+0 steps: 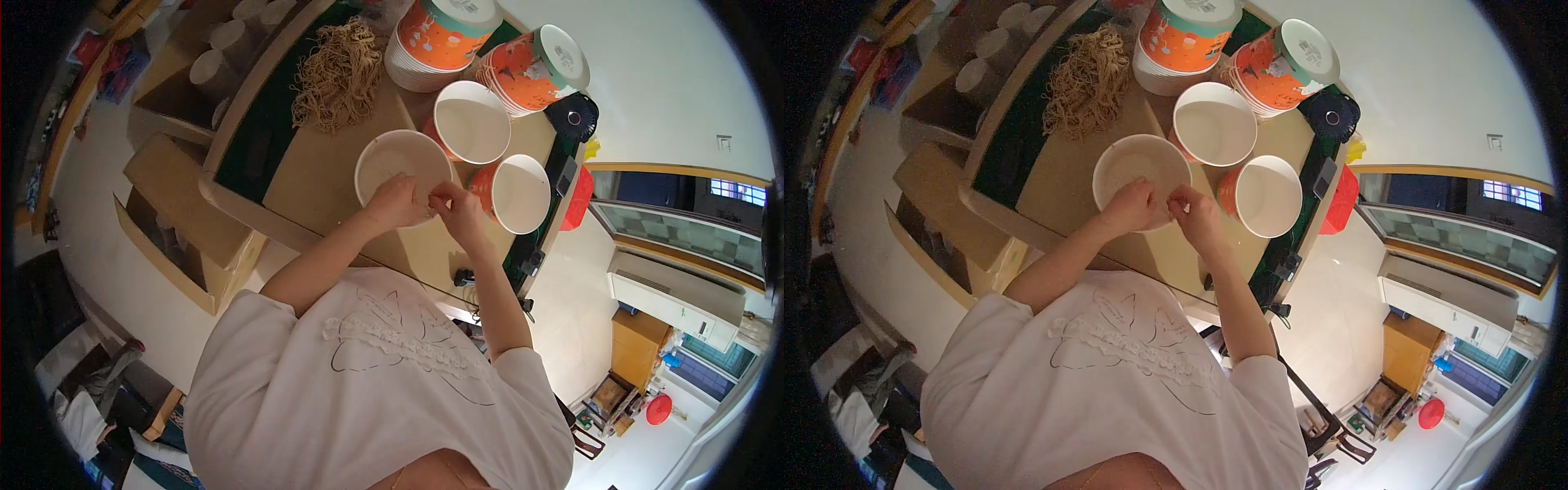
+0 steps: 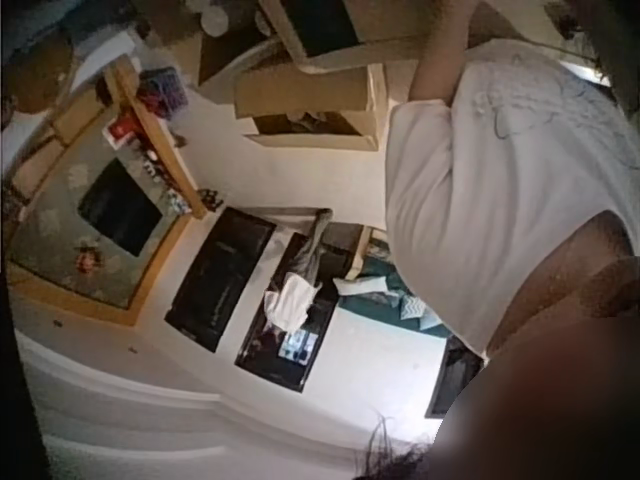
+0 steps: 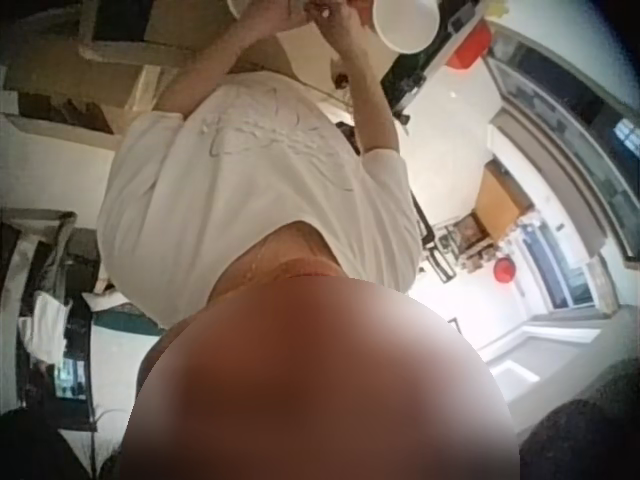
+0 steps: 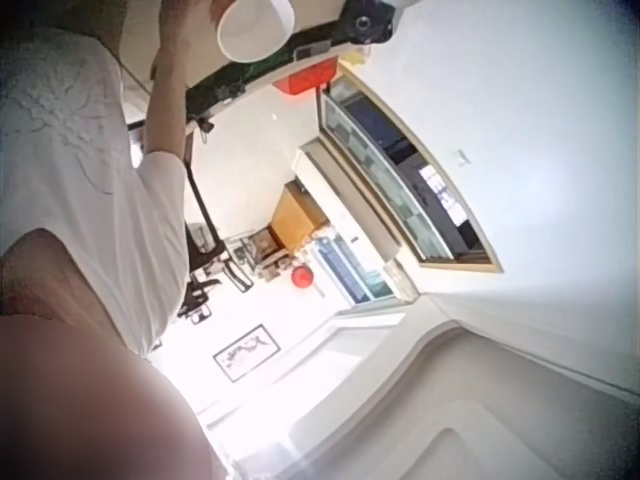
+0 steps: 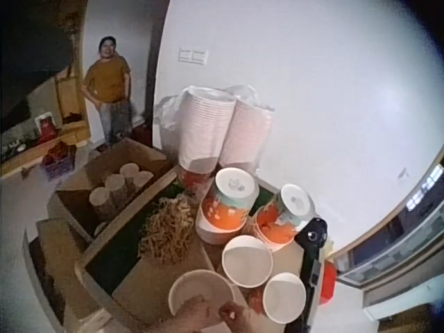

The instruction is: Packaging and organizing paper bowls using rubber bands.

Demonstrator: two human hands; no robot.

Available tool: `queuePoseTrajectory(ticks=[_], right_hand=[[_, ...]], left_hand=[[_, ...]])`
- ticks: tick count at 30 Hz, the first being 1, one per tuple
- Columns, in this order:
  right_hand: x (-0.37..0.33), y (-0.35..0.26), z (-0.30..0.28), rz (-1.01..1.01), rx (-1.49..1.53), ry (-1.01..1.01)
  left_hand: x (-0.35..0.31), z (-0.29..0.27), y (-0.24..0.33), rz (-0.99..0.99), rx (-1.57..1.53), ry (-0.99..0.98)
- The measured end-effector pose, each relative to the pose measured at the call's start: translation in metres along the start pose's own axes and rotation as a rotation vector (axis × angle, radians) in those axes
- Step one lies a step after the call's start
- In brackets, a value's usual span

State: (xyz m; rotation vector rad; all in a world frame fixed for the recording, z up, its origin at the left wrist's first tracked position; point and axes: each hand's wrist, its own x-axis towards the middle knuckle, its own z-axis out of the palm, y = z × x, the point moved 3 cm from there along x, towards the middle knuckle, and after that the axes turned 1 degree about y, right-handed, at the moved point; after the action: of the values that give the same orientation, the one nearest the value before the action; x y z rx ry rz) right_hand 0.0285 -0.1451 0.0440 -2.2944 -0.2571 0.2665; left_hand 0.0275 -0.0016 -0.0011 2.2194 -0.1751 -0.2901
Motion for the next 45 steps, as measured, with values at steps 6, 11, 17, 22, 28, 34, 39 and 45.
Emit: queuePoseTrajectory(ticks=[6, 11, 17, 22, 28, 34, 39, 45], right_hand=[[0.003, 0.008, 0.001, 0.079, 0.024, 0.015], [0.004, 0.008, 0.003, 0.137, 0.098, -0.031], [0.006, -0.003, -0.002, 0.101, 0.079, -0.020], [0.007, 0.003, 0.001, 0.150, 0.129, -0.043], [0.007, 0.009, 0.002, 0.045, 0.074, 0.013], [0.008, 0.009, 0.003, 0.149, 0.063, -0.045], [0.008, 0.017, 0.006, 0.128, 0.111, -0.026], [-0.001, 0.001, 0.003, 0.099, 0.056, -0.040]], left_hand=[[0.008, 0.011, -0.025, -0.346, -0.872, -0.236], [0.002, 0.005, -0.021, 0.029, -0.345, 0.109], [-0.010, -0.016, 0.016, 0.239, -0.037, 0.001], [-0.008, -0.013, 0.013, 0.426, -0.020, 0.071], [-0.011, -0.010, 0.016, 0.264, -0.452, 0.001], [-0.019, -0.012, 0.009, 0.451, -0.153, 0.041], [-0.020, -0.010, 0.017, 0.302, -0.021, 0.126], [-0.021, -0.009, 0.017, 0.399, 0.055, 0.164]])
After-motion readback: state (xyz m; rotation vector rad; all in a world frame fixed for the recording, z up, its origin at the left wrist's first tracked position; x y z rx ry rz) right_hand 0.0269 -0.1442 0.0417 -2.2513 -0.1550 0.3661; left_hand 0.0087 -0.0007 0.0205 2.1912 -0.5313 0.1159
